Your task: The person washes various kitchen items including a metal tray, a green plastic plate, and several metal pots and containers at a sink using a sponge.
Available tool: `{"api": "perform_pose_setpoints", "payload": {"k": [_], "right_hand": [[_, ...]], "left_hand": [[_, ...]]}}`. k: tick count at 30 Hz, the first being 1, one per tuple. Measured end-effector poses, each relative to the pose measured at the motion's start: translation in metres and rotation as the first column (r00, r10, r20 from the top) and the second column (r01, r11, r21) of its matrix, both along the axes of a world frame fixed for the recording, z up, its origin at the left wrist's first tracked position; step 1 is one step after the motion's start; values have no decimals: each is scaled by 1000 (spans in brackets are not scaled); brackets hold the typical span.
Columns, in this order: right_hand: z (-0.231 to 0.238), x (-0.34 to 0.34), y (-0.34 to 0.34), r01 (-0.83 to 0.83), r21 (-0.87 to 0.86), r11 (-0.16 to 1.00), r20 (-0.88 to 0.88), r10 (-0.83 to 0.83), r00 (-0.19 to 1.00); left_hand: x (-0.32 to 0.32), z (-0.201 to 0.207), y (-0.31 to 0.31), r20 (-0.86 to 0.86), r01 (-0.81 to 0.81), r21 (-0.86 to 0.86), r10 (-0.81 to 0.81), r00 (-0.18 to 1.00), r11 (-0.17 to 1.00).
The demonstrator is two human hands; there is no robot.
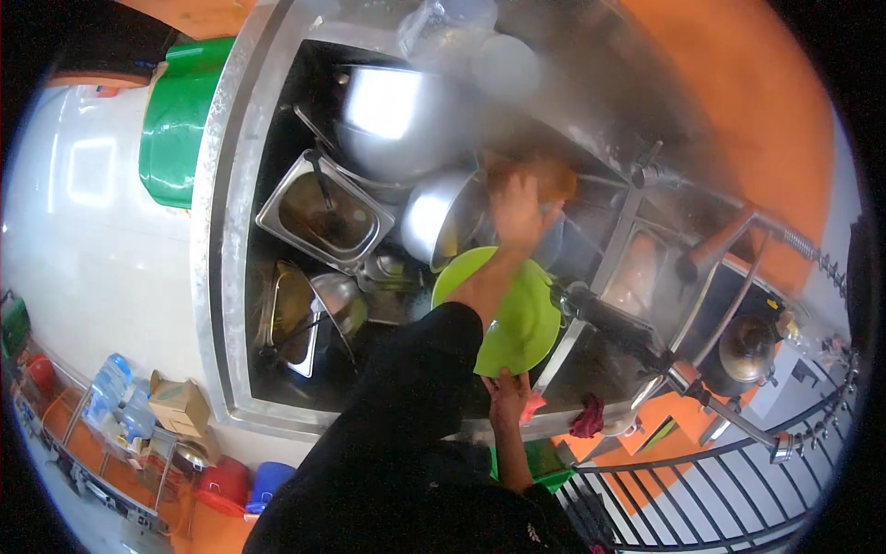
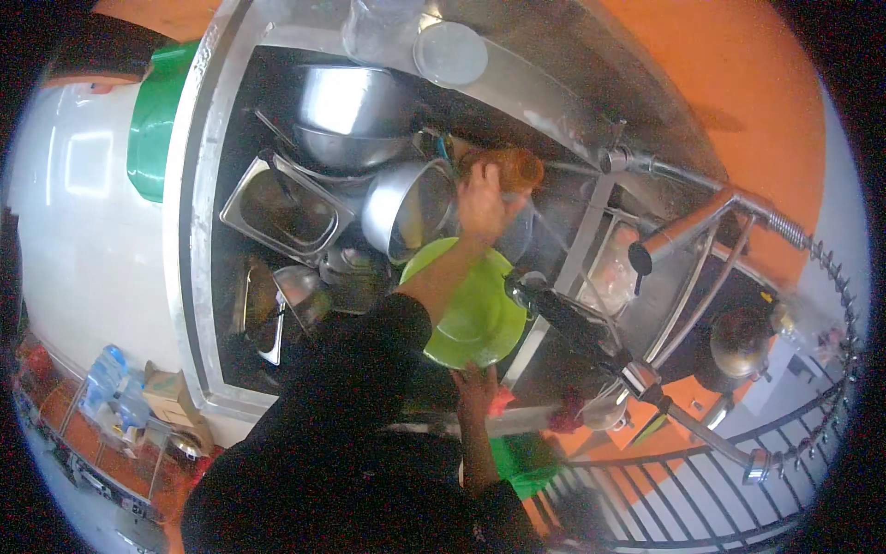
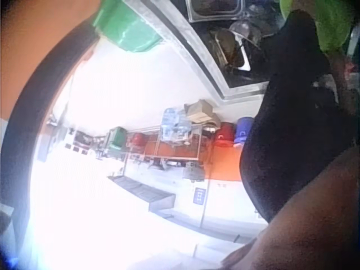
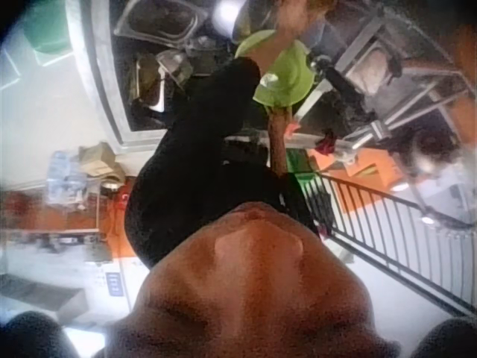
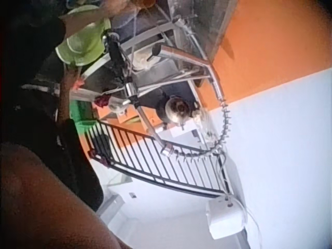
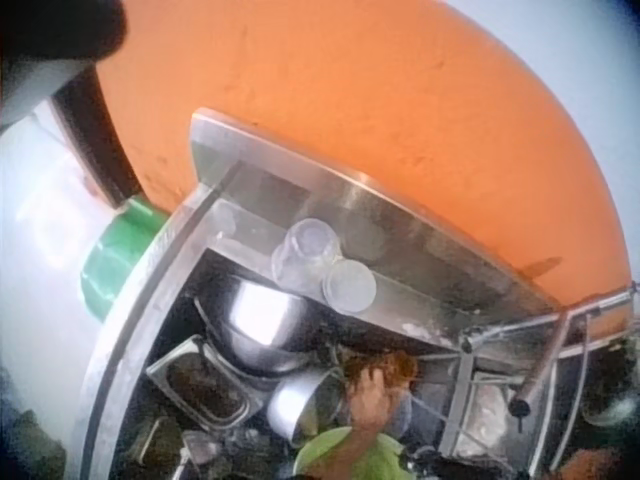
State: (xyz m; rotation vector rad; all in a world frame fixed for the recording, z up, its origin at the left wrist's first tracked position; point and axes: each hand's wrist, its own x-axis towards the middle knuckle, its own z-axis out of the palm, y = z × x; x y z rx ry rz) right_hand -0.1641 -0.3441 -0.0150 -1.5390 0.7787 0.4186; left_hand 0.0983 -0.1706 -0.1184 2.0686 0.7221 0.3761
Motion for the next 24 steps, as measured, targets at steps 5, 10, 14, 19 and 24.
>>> {"api": "perform_pose_setpoints", "payload": {"k": [5, 10, 14, 19, 24], "right_hand": [[5, 3, 6, -57, 41, 998, -13, 57, 998], [3, -2, 7, -114, 34, 993, 33, 113, 993], [5, -3, 4, -6, 90, 996, 11, 6, 1000], [-2, -5, -19, -279, -137, 951, 39, 286, 957], [23, 12, 1, -197, 46, 979, 66, 194, 979]], "left_hand": [[-5, -17, -7, 35, -97, 33, 96, 995, 995], [-23, -21, 8, 61, 74, -306, -58, 996, 949], [-43, 12, 30, -220, 187, -496, -332, 917, 848], [-76, 29, 77, -185, 614, -343, -692, 698, 711], [-150, 78, 107, -101, 566, -474, -680, 726, 675]]}}
